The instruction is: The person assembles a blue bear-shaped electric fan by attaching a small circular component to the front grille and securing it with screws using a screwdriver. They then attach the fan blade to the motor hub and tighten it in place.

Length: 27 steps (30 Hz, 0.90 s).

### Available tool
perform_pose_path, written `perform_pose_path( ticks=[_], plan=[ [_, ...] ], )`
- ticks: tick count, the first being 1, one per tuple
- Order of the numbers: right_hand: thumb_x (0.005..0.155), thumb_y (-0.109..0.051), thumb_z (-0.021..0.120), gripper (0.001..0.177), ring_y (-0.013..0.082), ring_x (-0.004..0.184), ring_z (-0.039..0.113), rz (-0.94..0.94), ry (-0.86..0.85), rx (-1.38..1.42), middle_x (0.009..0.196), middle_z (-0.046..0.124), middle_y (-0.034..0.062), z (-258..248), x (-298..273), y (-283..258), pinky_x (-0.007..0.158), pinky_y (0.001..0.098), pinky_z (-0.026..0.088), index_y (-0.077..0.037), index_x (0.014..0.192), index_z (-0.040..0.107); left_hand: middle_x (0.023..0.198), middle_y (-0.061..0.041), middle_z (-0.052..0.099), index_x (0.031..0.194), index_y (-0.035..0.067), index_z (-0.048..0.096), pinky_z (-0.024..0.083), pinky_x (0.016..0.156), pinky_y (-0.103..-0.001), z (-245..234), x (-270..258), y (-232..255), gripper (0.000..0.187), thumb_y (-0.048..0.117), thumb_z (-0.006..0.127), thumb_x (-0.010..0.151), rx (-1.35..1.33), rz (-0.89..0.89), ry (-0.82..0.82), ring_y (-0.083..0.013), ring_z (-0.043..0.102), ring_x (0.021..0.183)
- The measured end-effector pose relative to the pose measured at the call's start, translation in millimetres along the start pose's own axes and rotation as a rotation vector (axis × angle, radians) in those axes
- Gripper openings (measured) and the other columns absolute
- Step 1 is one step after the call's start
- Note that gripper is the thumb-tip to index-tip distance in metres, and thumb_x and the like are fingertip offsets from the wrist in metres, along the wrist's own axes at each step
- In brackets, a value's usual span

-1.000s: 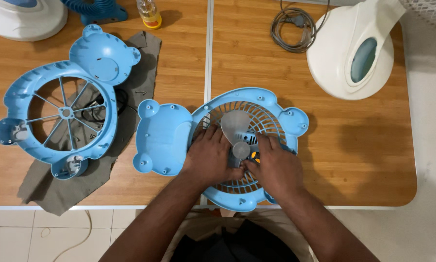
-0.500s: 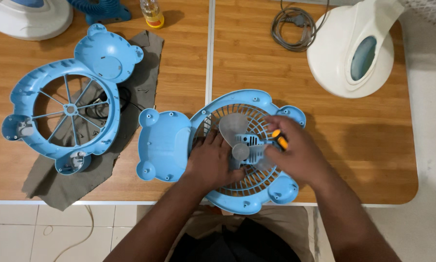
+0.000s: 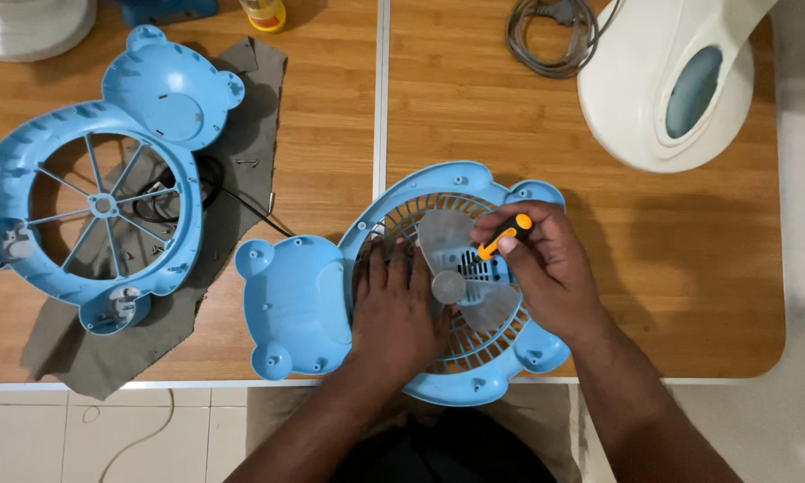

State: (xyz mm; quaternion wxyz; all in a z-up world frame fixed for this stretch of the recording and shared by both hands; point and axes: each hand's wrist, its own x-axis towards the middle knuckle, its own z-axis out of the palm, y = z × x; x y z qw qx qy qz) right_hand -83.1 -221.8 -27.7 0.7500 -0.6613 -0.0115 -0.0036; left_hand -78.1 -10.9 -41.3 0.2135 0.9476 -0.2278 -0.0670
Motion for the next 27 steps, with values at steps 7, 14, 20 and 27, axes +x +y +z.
perform_pose_path(
  ticks=[7, 14, 20, 27],
  plan=[
    [0.109, 0.005, 0.049, 0.029, 0.0207, 0.118, 0.067, -0.034, 0.031, 0.006, 0.125, 0.065, 0.0141, -3, -7, -1, 0.107, 0.0402, 0.056, -0.005, 0.136, 0.047, 0.137, -0.029, 0.051, 0.145, -0.005, 0.044, 0.034, 0.108, -0.060, 1, 3, -1, 0.085, 0.038, 0.076, 0.080, -0.077, -0.059, -0.096, -0.0478, 0.045, 0.128],
    [0.106, 0.003, 0.055, 0.031, 0.0192, 0.124, 0.065, -0.038, -0.004, -0.138, 0.131, 0.065, 0.0150, 4, -10, 1, 0.106, 0.0353, 0.054, -0.004, 0.135, 0.046, 0.133, -0.025, 0.054, 0.143, -0.005, 0.046, 0.036, 0.106, -0.059, -6, 4, -5, 0.084, 0.037, 0.078, 0.077, -0.078, -0.010, -0.080, -0.0460, 0.048, 0.125],
    [0.106, 0.000, 0.056, 0.031, 0.0193, 0.126, 0.064, -0.011, -0.028, -0.154, 0.137, 0.065, 0.0175, 6, -18, 8, 0.107, 0.0345, 0.053, -0.004, 0.134, 0.046, 0.135, -0.026, 0.052, 0.142, -0.003, 0.042, 0.033, 0.109, -0.060, -10, 5, -5, 0.086, 0.037, 0.081, 0.076, -0.134, -0.047, -0.089, -0.0468, 0.046, 0.127],
    [0.108, 0.000, 0.054, 0.031, 0.0212, 0.132, 0.062, -0.060, -0.056, -0.087, 0.139, 0.063, 0.0181, 2, -16, 11, 0.113, 0.0379, 0.052, -0.004, 0.136, 0.044, 0.139, -0.041, 0.040, 0.151, -0.017, 0.019, 0.026, 0.115, -0.065, -20, -17, 6, 0.115, 0.041, 0.081, 0.073, -0.254, 0.061, 0.083, -0.0583, 0.038, 0.130]
  ],
)
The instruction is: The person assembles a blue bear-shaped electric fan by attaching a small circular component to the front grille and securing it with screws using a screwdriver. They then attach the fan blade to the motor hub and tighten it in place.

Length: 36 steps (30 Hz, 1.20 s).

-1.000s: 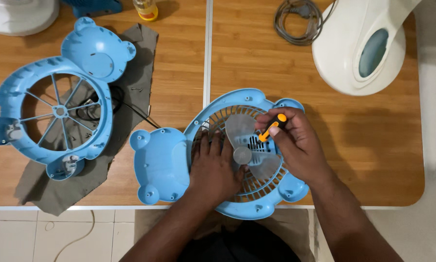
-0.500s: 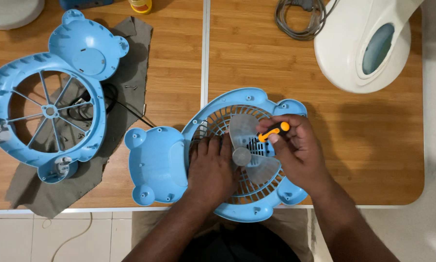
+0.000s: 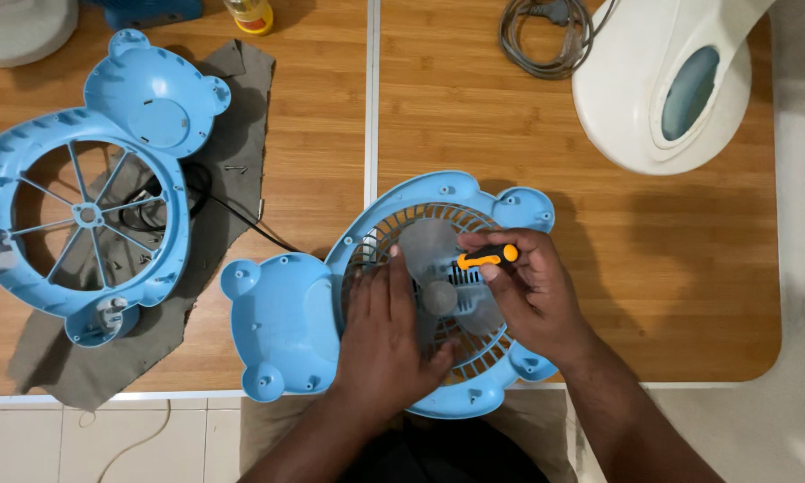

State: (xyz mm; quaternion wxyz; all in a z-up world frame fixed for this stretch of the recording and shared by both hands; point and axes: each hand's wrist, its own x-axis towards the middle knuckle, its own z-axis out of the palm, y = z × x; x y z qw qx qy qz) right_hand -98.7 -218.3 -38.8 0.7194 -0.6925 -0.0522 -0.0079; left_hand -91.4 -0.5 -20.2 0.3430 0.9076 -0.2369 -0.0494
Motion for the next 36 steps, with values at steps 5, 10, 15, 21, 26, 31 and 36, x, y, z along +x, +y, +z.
perform_pose_path(
  ticks=[5, 10, 15, 21, 26, 31, 36],
  plan=[
    [0.108, 0.002, 0.054, 0.032, 0.0221, 0.134, 0.061, -0.019, -0.030, 0.007, 0.140, 0.062, 0.0190, 5, 3, 1, 0.113, 0.0380, 0.052, -0.005, 0.137, 0.043, 0.143, -0.037, 0.040, 0.154, -0.004, 0.033, 0.030, 0.116, -0.066, -6, -5, 1, 0.102, 0.051, 0.079, 0.081, 0.081, 0.069, 0.092, -0.0567, 0.037, 0.136],
    [0.106, 0.002, 0.055, 0.033, 0.0222, 0.131, 0.062, 0.001, -0.094, -0.053, 0.139, 0.063, 0.0195, 5, 4, -4, 0.108, 0.0358, 0.054, -0.004, 0.136, 0.043, 0.152, -0.030, 0.038, 0.143, 0.011, 0.055, 0.032, 0.110, -0.068, -4, -8, 3, 0.077, 0.058, 0.074, 0.085, 0.193, 0.170, 0.175, -0.0559, 0.030, 0.142],
    [0.105, 0.000, 0.057, 0.031, 0.0224, 0.127, 0.067, -0.005, -0.097, -0.202, 0.134, 0.068, 0.0181, 1, 6, -9, 0.104, 0.0351, 0.058, -0.004, 0.133, 0.046, 0.152, -0.024, 0.045, 0.140, 0.008, 0.060, 0.033, 0.113, -0.068, -1, -9, -2, 0.069, 0.053, 0.071, 0.089, 0.259, 0.177, 0.101, -0.0522, 0.032, 0.146],
    [0.105, -0.001, 0.057, 0.031, 0.0230, 0.125, 0.067, -0.008, -0.133, -0.209, 0.133, 0.067, 0.0180, 4, 12, -11, 0.104, 0.0366, 0.057, -0.005, 0.135, 0.046, 0.140, -0.022, 0.053, 0.137, 0.005, 0.060, 0.036, 0.107, -0.066, 1, -9, -1, 0.074, 0.058, 0.071, 0.088, 0.217, 0.149, 0.082, -0.0498, 0.039, 0.140],
    [0.096, -0.004, 0.066, 0.036, 0.0237, 0.112, 0.072, -0.063, -0.181, -0.548, 0.124, 0.073, 0.0131, 7, 21, -27, 0.091, 0.0341, 0.058, -0.006, 0.130, 0.053, 0.138, -0.023, 0.055, 0.136, 0.006, 0.061, 0.036, 0.105, -0.065, 0, -9, -2, 0.075, 0.062, 0.070, 0.087, 0.215, 0.150, 0.096, -0.0491, 0.041, 0.137],
    [0.089, -0.015, 0.076, 0.026, 0.0268, 0.098, 0.075, -0.310, -0.228, -0.919, 0.112, 0.074, 0.0074, 10, 32, -39, 0.078, 0.0351, 0.059, -0.008, 0.113, 0.070, 0.136, -0.024, 0.055, 0.137, 0.006, 0.060, 0.036, 0.108, -0.067, 1, -8, -2, 0.077, 0.063, 0.071, 0.086, 0.209, 0.162, 0.091, -0.0496, 0.041, 0.137],
    [0.086, -0.027, 0.085, 0.025, 0.0246, 0.077, 0.068, -0.486, -0.160, -1.088, 0.089, 0.067, 0.0040, 15, 36, -41, 0.066, 0.0368, 0.054, -0.009, 0.093, 0.070, 0.135, -0.025, 0.054, 0.136, 0.005, 0.059, 0.035, 0.108, -0.067, 1, -8, -4, 0.078, 0.062, 0.072, 0.084, 0.182, 0.159, 0.068, -0.0502, 0.041, 0.136]
  ],
)
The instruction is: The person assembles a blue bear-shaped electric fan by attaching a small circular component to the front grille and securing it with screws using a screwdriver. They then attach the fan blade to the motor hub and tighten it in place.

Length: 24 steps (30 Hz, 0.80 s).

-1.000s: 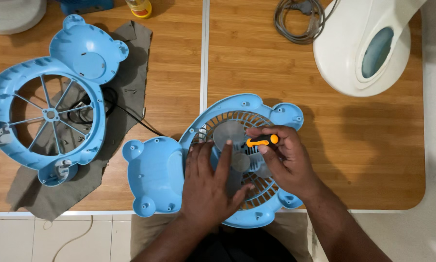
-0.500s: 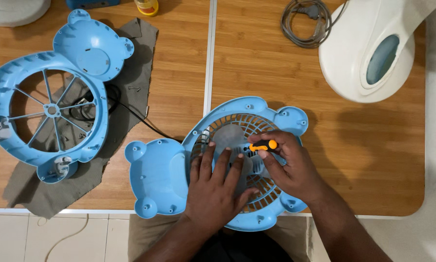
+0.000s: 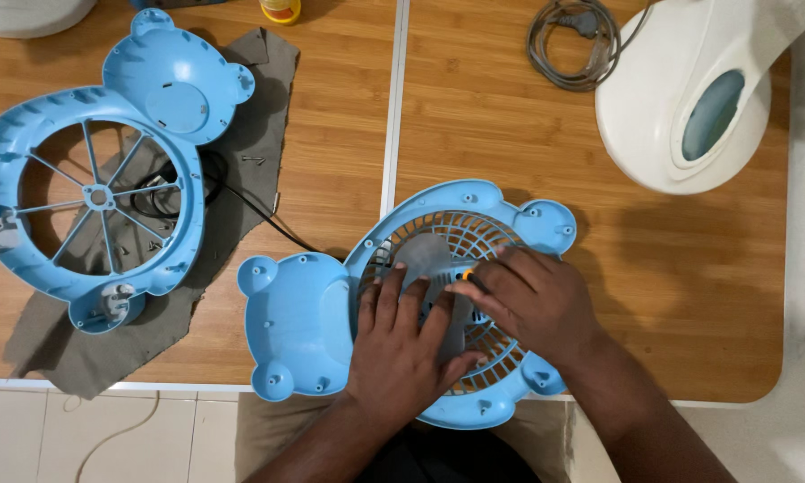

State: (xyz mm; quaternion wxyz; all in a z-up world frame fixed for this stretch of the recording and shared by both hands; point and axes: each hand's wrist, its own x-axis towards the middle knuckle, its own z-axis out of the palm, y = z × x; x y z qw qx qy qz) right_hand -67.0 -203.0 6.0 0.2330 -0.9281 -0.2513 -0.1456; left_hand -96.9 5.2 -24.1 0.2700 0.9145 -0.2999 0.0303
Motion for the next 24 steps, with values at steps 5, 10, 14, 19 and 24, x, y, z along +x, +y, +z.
perform_pose_path(
  ticks=[5, 10, 14, 19, 24],
  plan=[
    [0.084, -0.031, 0.084, 0.028, 0.0249, 0.073, 0.066, -0.063, 0.003, -0.121, 0.080, 0.063, 0.0035, -3, 7, -10, 0.064, 0.0383, 0.051, -0.010, 0.091, 0.067, 0.135, -0.025, 0.053, 0.133, 0.006, 0.059, 0.033, 0.109, -0.067, 4, 1, 1, 0.079, 0.063, 0.074, 0.081, -0.011, -0.014, -0.017, -0.0499, 0.040, 0.138],
    [0.080, -0.018, 0.070, 0.026, 0.0277, 0.079, 0.069, -0.094, 0.009, 0.001, 0.091, 0.072, 0.0107, -11, 13, -13, 0.067, 0.0355, 0.055, -0.003, 0.101, 0.064, 0.137, -0.024, 0.052, 0.135, 0.006, 0.057, 0.031, 0.111, -0.067, 2, 2, 0, 0.082, 0.063, 0.076, 0.079, -0.029, -0.035, -0.009, -0.0495, 0.039, 0.139],
    [0.089, -0.041, 0.081, 0.038, 0.0266, 0.063, 0.065, 0.119, -0.064, -0.146, 0.069, 0.064, 0.0058, -5, 9, -14, 0.057, 0.0398, 0.050, -0.010, 0.084, 0.061, 0.137, -0.024, 0.051, 0.137, 0.007, 0.056, 0.030, 0.110, -0.067, 2, 3, 1, 0.088, 0.062, 0.078, 0.073, -0.020, -0.059, -0.073, -0.0491, 0.038, 0.139],
    [0.090, -0.053, 0.072, 0.046, 0.0281, 0.058, 0.065, 0.162, -0.172, -0.435, 0.063, 0.063, 0.0073, -5, 12, -15, 0.055, 0.0421, 0.052, -0.012, 0.074, 0.061, 0.138, -0.023, 0.051, 0.139, 0.007, 0.055, 0.028, 0.111, -0.066, 0, 6, 2, 0.090, 0.061, 0.079, 0.071, -0.013, -0.067, -0.079, -0.0480, 0.036, 0.140],
    [0.093, -0.033, 0.065, 0.025, 0.0321, 0.073, 0.068, 0.065, -0.263, -0.191, 0.089, 0.069, 0.0093, -25, 19, -19, 0.060, 0.0466, 0.054, -0.011, 0.105, 0.067, 0.138, -0.024, 0.050, 0.134, 0.007, 0.058, 0.027, 0.111, -0.066, 0, 6, 2, 0.084, 0.061, 0.079, 0.072, -0.011, -0.059, -0.047, -0.0483, 0.036, 0.138]
  ],
)
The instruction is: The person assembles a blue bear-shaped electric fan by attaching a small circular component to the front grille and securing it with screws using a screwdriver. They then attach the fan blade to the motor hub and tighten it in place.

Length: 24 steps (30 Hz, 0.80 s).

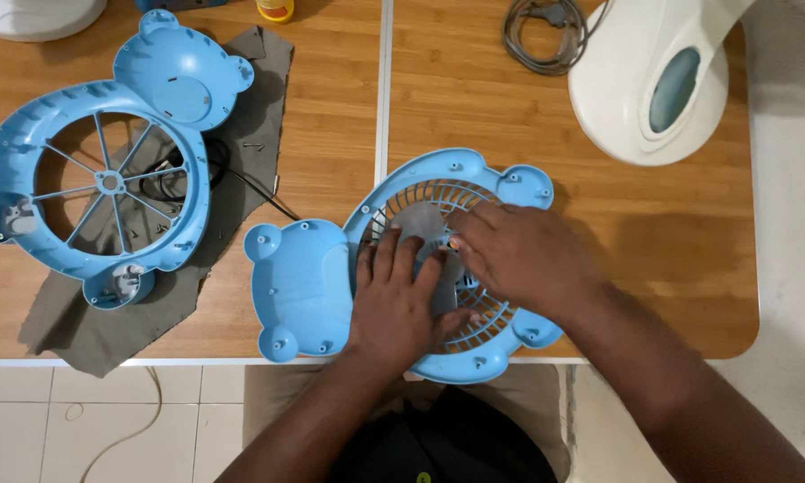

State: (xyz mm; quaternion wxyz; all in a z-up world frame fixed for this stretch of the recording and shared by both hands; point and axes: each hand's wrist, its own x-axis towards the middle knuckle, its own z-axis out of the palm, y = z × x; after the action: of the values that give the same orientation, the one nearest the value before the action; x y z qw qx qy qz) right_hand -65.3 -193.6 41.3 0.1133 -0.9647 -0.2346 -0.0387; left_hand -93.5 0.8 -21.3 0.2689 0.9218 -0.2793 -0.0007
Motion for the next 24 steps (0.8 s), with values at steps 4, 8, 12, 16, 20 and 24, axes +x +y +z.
perform_pose_path(
  ticks=[4, 8, 12, 16, 20, 24],
  plan=[
    [0.096, -0.037, 0.063, 0.024, 0.0358, 0.076, 0.070, 0.092, -0.242, -0.011, 0.091, 0.069, 0.0094, -13, 2, -4, 0.060, 0.0509, 0.054, -0.015, 0.106, 0.067, 0.137, -0.024, 0.052, 0.129, 0.004, 0.061, 0.033, 0.114, -0.058, -6, -6, -2, 0.068, 0.051, 0.079, 0.084, -0.089, 0.016, 0.191, -0.0478, 0.044, 0.135],
    [0.094, -0.031, 0.064, 0.024, 0.0374, 0.081, 0.069, 0.064, -0.226, 0.009, 0.094, 0.069, 0.0128, -14, 3, -5, 0.066, 0.0516, 0.055, -0.010, 0.105, 0.065, 0.111, -0.017, 0.065, 0.103, 0.006, 0.068, 0.040, 0.109, -0.052, -21, -11, -13, 0.024, 0.021, 0.069, 0.084, 0.070, 0.016, 0.125, -0.0377, 0.060, 0.117],
    [0.083, -0.020, 0.063, 0.028, 0.0391, 0.085, 0.069, 0.008, -0.286, 0.028, 0.094, 0.068, 0.0179, -15, 1, -6, 0.071, 0.0528, 0.055, -0.004, 0.106, 0.060, 0.103, -0.016, 0.072, 0.100, 0.003, 0.071, 0.039, 0.108, -0.053, -26, 1, -23, 0.019, 0.011, 0.061, 0.085, 0.292, 0.071, -0.100, -0.0338, 0.063, 0.109],
    [0.086, -0.014, 0.060, 0.025, 0.0402, 0.086, 0.069, 0.081, -0.406, 0.006, 0.098, 0.068, 0.0186, -16, 6, -8, 0.074, 0.0536, 0.055, -0.004, 0.109, 0.058, 0.116, -0.017, 0.073, 0.111, 0.003, 0.072, 0.028, 0.123, -0.055, -25, 20, -26, 0.026, 0.014, 0.055, 0.095, 0.340, 0.037, -0.345, -0.0341, 0.061, 0.120],
    [0.088, -0.016, 0.060, 0.022, 0.0405, 0.087, 0.070, 0.123, -0.440, 0.020, 0.101, 0.069, 0.0185, -19, 5, -7, 0.074, 0.0545, 0.055, -0.004, 0.107, 0.057, 0.126, -0.026, 0.067, 0.124, -0.006, 0.062, 0.008, 0.117, -0.062, -10, 27, -13, 0.064, 0.040, 0.064, 0.079, 0.224, 0.011, -0.375, -0.0428, 0.049, 0.133],
    [0.092, -0.024, 0.060, 0.024, 0.0405, 0.084, 0.071, 0.159, -0.445, 0.038, 0.098, 0.071, 0.0183, -19, 5, -8, 0.070, 0.0552, 0.055, -0.004, 0.104, 0.057, 0.128, -0.030, 0.064, 0.128, -0.011, 0.058, 0.009, 0.116, -0.066, 4, 16, -3, 0.089, 0.052, 0.075, 0.067, 0.082, -0.049, -0.189, -0.0435, 0.051, 0.129]
  ],
)
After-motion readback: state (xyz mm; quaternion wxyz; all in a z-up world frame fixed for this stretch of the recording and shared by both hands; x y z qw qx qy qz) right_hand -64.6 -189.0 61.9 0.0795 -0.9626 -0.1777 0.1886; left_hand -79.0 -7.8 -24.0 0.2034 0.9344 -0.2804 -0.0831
